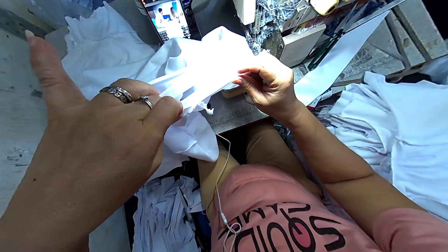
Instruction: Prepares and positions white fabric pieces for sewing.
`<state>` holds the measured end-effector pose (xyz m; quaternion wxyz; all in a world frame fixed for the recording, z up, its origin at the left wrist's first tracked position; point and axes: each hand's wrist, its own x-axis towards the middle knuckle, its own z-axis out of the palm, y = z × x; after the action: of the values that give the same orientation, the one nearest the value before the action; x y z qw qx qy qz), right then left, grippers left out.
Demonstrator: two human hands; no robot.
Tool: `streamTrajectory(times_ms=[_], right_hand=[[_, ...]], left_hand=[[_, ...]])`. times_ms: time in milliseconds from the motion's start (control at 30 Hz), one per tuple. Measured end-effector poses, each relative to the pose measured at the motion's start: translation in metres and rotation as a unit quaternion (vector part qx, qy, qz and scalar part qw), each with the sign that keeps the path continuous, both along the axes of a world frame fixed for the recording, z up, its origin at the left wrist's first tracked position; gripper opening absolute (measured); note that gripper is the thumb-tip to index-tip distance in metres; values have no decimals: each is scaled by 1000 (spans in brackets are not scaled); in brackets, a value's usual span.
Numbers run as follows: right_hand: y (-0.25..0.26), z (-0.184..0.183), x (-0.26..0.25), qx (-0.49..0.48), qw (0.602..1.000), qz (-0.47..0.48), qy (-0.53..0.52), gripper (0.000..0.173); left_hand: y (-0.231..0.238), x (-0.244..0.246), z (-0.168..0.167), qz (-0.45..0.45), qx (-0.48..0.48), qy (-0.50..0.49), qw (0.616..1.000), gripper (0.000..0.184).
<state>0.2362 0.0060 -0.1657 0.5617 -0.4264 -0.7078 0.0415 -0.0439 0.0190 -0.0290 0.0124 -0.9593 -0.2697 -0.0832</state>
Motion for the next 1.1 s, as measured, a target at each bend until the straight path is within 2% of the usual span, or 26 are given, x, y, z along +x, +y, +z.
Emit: streamTrajectory(times_ms=[167,467,1100], right_hand=[[1,0,-1,6,1000,-1,-3,18],[1,0,0,11,1000,-13,-5,17],[5,2,3,28,999,0,-31,17]], left_hand=[[-4,-1,1,15,15,-11,1000,26],[-1,-2,4,-21,12,11,1000,30],[9,-6,3,-23,-27,-6,999,34]])
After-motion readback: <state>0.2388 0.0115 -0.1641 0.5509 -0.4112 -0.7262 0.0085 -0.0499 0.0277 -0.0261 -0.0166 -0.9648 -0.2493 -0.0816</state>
